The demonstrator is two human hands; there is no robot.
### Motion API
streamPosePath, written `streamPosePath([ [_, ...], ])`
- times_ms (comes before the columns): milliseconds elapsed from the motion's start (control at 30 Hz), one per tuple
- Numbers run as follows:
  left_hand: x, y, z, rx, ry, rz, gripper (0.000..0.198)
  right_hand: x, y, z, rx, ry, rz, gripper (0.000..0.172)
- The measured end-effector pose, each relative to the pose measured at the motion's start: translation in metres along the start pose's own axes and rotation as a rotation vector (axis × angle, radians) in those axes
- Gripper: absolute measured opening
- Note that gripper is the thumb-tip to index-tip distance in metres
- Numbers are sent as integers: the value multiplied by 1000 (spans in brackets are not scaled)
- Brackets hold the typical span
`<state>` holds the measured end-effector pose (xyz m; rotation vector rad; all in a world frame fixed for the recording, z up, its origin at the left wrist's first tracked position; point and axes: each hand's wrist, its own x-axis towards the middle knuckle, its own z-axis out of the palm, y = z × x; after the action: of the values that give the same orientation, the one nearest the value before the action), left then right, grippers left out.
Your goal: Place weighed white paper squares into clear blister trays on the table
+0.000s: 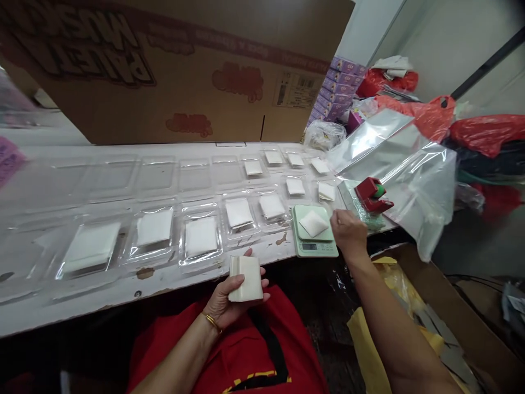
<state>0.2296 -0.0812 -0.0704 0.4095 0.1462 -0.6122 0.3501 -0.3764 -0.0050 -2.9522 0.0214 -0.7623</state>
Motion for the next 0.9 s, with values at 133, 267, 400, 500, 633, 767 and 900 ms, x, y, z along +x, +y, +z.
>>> streamPosePath([
  [133, -2, 0, 3, 15, 21, -3, 68, -11, -21, 20, -149, -214, -172, 25],
  [267, -4, 2, 3, 18, 7, -4, 69, -13, -13, 14, -87, -113, -142, 34],
  [400, -2, 2, 2, 17, -22, -20, 71, 5, 22, -5, 29, -30, -38, 34],
  [500, 1, 1, 3, 24, -54, -43, 74, 18, 41, -7, 102, -68, 40, 33],
  [633, 1, 2, 6, 42, -85, -33, 78, 25, 50, 5, 157, -186, 117, 31],
  [767, 0, 2, 7, 64, -93, -29, 81, 31, 47, 16, 203, -335, 122, 30],
  [900, -2, 1, 8, 77, -98, -22, 83, 39, 40, 24, 168, -443, 70, 34],
])
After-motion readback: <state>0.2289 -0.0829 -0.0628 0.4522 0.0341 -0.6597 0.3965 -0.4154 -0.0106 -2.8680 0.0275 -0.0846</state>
